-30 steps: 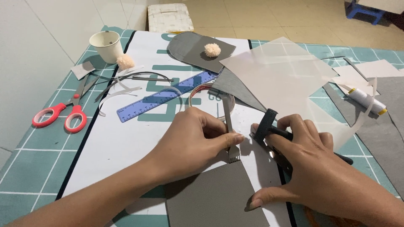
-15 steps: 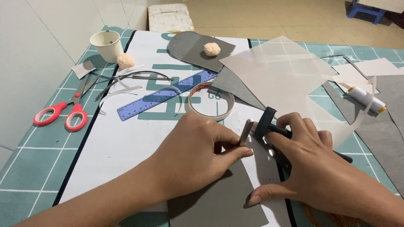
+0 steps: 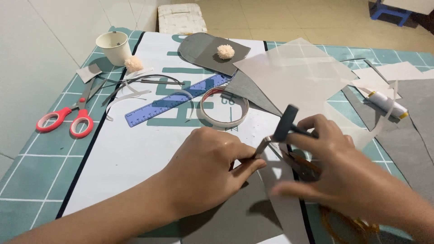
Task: Measuring a piece of leather and using a hammer and pricking iron to mark stitching holes along the edge.
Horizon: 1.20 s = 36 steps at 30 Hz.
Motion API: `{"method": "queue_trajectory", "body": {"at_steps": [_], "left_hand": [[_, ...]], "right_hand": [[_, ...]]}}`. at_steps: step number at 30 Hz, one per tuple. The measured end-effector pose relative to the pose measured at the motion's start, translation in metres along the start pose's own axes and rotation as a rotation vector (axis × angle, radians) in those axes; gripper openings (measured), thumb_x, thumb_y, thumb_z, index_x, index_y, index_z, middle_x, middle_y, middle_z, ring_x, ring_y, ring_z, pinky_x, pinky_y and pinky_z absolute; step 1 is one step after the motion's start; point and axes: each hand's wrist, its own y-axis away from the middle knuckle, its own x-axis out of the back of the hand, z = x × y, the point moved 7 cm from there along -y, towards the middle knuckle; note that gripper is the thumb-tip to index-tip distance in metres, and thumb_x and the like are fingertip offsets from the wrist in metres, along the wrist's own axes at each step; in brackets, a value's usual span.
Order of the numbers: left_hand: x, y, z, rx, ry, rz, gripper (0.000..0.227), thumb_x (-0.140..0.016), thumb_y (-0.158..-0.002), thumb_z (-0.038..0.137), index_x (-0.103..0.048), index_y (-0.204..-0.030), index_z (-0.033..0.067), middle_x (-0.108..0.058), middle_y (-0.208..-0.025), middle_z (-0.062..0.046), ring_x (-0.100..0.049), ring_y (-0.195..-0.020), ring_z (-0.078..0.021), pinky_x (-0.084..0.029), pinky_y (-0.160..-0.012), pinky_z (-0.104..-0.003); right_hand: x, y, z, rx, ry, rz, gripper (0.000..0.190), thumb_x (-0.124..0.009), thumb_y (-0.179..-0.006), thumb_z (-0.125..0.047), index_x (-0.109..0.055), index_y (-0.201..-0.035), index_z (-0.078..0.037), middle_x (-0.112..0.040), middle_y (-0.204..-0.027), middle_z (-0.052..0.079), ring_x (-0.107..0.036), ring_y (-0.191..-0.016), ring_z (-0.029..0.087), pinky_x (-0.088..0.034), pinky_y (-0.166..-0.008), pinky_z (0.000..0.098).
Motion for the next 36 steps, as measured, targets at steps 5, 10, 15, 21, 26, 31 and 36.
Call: {"method": "queue_trajectory", "body": {"at_steps": [5,10,15,21,26,31,36], "left_hand": [[0.001,0.002,-0.001,0.016,0.082,0.023,0.027,-0.078,-0.093,0.020,-0.073,-0.070,0.0066,-0.059,-0.052,-0.003,-0.047,-0.044,-0.0159,-0.036,-0.047,-0.032],[-0.002,0.003,-0.005,0.019,0.072,0.017,0.038,-0.080,-0.091,0.017,-0.062,-0.060,0.0061,-0.057,-0.051,-0.004,-0.049,-0.046,-0.0180,-0.035,-0.050,-0.033],[0.001,0.001,-0.005,0.005,0.096,0.034,0.040,-0.079,-0.093,0.021,-0.060,-0.061,0.0062,-0.050,-0.047,-0.003,-0.040,-0.046,-0.0177,-0.031,-0.050,-0.032],[0.001,-0.001,-0.005,0.018,0.102,0.006,0.034,-0.075,-0.094,0.024,-0.070,-0.067,0.0057,-0.057,-0.050,-0.004,-0.046,-0.046,-0.0171,-0.034,-0.051,-0.032],[-0.003,0.001,-0.007,0.026,0.108,-0.022,0.037,-0.076,-0.094,0.025,-0.069,-0.063,0.0051,-0.059,-0.052,-0.004,-0.049,-0.047,-0.0162,-0.037,-0.050,-0.032],[-0.001,-0.002,-0.002,0.006,0.067,-0.058,0.022,-0.076,-0.093,0.023,-0.079,-0.079,0.0060,-0.073,-0.064,-0.005,-0.065,-0.053,-0.0164,-0.047,-0.053,-0.029],[-0.006,0.001,-0.008,-0.006,0.073,0.002,0.024,-0.076,-0.093,0.026,-0.077,-0.078,0.0072,-0.070,-0.061,-0.004,-0.062,-0.052,-0.0193,-0.045,-0.055,-0.033]], "right_hand": [[0.033,0.001,0.030,-0.124,-0.178,0.011,0.018,-0.063,-0.099,-0.025,-0.076,-0.109,-0.032,-0.057,-0.078,0.003,-0.042,-0.066,0.018,-0.036,-0.067,0.0312],[0.055,0.008,0.017,-0.193,-0.492,0.067,0.037,-0.051,-0.103,-0.001,-0.049,-0.133,-0.022,-0.089,-0.117,0.008,-0.073,-0.080,0.027,-0.062,-0.076,0.0405],[0.070,0.024,0.011,-0.283,-0.421,0.158,0.035,-0.068,-0.096,-0.007,-0.039,-0.116,-0.012,-0.089,-0.115,0.008,-0.065,-0.064,0.034,-0.058,-0.062,0.0444],[0.068,0.017,0.022,-0.115,-0.407,0.201,0.047,-0.068,-0.092,-0.015,-0.072,-0.138,-0.024,-0.085,-0.086,0.009,-0.062,-0.076,0.021,-0.046,-0.070,0.0352],[0.062,0.016,0.018,0.076,-0.546,0.240,0.023,-0.067,-0.093,-0.011,-0.088,-0.103,-0.009,-0.090,-0.088,0.002,-0.075,-0.074,0.016,-0.063,-0.077,0.0278],[0.082,0.039,0.010,0.499,-0.230,0.643,0.042,-0.070,-0.088,-0.016,-0.075,-0.129,-0.024,-0.046,-0.053,0.001,-0.033,-0.044,0.015,-0.030,-0.040,0.0307],[0.082,0.030,0.034,0.436,-0.158,0.596,0.026,-0.071,-0.088,-0.024,-0.084,-0.110,-0.026,-0.056,-0.050,-0.001,-0.039,-0.045,0.014,-0.034,-0.044,0.0299]]}}
